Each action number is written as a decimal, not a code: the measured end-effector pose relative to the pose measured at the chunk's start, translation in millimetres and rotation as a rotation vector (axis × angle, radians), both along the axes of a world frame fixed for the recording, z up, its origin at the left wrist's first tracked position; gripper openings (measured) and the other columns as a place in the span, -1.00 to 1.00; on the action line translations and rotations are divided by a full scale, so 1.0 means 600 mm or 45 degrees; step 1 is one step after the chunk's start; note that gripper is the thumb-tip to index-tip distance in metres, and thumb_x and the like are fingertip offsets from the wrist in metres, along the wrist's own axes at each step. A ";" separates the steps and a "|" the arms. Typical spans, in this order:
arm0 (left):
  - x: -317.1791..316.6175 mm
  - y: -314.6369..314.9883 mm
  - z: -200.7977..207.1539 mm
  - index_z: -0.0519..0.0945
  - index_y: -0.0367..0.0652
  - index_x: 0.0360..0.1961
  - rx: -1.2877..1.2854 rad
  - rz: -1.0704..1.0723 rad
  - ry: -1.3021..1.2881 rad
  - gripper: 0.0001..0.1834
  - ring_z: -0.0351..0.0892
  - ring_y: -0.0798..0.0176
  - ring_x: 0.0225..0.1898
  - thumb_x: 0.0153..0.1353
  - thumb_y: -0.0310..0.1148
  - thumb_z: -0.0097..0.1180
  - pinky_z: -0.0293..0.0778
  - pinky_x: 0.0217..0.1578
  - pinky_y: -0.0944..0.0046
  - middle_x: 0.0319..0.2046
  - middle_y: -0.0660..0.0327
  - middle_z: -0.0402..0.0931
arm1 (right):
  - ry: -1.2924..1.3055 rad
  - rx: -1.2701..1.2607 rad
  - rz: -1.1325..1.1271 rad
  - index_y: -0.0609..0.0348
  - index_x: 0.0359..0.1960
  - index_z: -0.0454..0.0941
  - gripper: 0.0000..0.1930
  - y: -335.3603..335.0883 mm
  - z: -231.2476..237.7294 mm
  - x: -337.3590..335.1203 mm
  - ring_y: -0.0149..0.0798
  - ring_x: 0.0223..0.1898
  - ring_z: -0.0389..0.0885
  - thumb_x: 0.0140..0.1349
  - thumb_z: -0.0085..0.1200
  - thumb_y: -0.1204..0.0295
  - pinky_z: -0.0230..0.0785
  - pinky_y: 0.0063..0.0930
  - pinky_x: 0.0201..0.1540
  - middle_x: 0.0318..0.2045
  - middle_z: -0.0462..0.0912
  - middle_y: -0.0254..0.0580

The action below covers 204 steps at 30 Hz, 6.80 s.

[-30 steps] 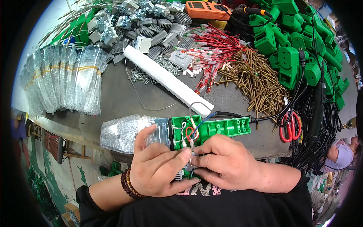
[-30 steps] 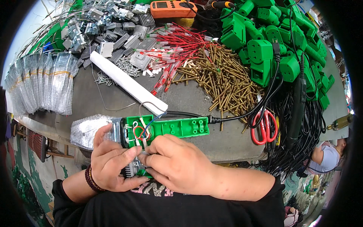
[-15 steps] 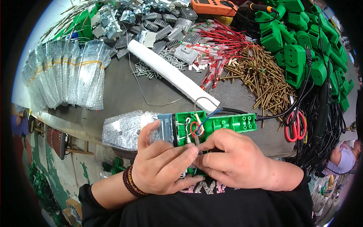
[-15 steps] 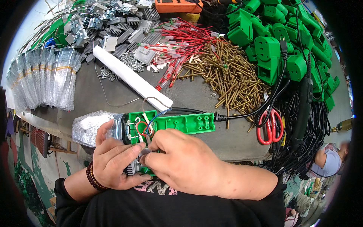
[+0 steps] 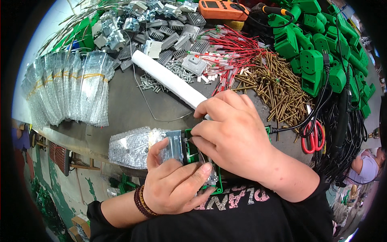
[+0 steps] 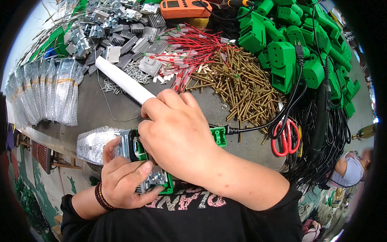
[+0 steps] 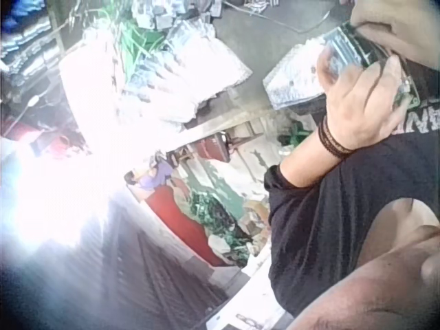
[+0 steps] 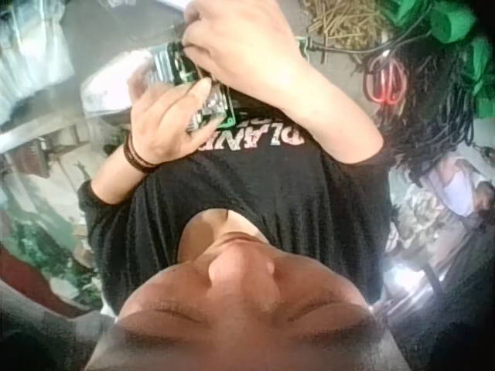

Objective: Soldering wires to internal components and assembling the plastic casing of a handheld electronic tool using a power screwdriver.

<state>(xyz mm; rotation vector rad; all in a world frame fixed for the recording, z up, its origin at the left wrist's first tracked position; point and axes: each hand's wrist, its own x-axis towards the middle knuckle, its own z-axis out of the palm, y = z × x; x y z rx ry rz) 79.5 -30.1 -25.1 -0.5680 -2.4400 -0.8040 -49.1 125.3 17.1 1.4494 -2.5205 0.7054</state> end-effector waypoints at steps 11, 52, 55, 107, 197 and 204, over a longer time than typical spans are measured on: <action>0.000 -0.001 -0.007 0.60 -0.06 0.00 0.032 -0.020 0.016 -0.40 0.46 0.34 -0.47 -0.12 -0.17 0.50 0.27 0.16 -0.32 -0.29 0.36 0.61 | -0.062 -0.077 0.043 0.03 -0.44 0.65 -0.84 -0.003 -0.032 -0.002 -0.22 -0.14 0.54 -0.14 0.30 0.47 0.35 -0.27 -0.11 -0.28 0.60 -0.48; -0.010 -0.006 0.012 0.58 -0.16 0.05 -0.206 -0.060 -0.016 -0.34 0.47 0.26 -0.52 -0.14 -0.17 0.44 0.32 0.14 -0.20 -0.48 0.29 0.61 | 0.263 0.331 -0.085 0.06 -0.07 0.68 -0.66 0.231 0.007 -0.017 -0.25 -0.10 0.56 0.06 0.15 0.51 0.31 -0.27 0.05 -0.11 0.63 -0.33; -0.010 -0.007 0.010 0.58 -0.16 0.04 -0.180 -0.066 -0.008 -0.33 0.46 0.26 -0.52 -0.16 -0.17 0.45 0.32 0.14 -0.18 -0.48 0.30 0.60 | 0.195 0.376 -0.160 0.16 0.06 0.60 -0.57 0.209 0.045 0.002 -0.11 0.01 0.52 0.07 0.19 0.47 0.31 -0.21 0.08 0.11 0.54 -0.19; -0.030 -0.012 0.032 0.45 -0.27 -0.02 -0.349 -0.146 -0.076 -0.28 0.49 -0.16 0.03 -0.01 0.09 0.35 0.07 0.18 -0.52 0.02 -0.02 0.49 | -0.178 -0.321 0.000 0.14 -0.36 0.57 -0.83 0.062 -0.045 0.013 -0.09 -0.27 0.54 0.00 0.29 0.48 0.44 -0.23 -0.25 -0.33 0.51 -0.25; -0.032 -0.012 0.052 0.48 -0.20 0.14 -0.292 -0.198 -0.219 -0.25 0.40 -0.17 0.18 0.17 0.22 0.09 0.08 0.30 -0.28 0.12 0.01 0.49 | 0.199 0.093 -1.375 0.21 -0.01 0.67 -0.68 0.755 0.297 -0.217 -0.15 -0.07 0.72 0.22 0.22 0.38 0.52 -0.32 0.04 -0.11 0.74 -0.03; -0.028 -0.008 0.046 0.48 -0.23 0.12 -0.267 -0.191 -0.203 -0.24 0.40 -0.23 0.16 0.20 0.25 0.03 0.09 0.30 -0.29 0.07 -0.06 0.49 | 0.079 0.111 -1.591 0.18 0.18 0.53 -0.39 0.830 0.263 -0.182 -0.01 0.10 0.62 0.08 0.37 0.25 0.47 -0.24 0.17 0.12 0.60 0.11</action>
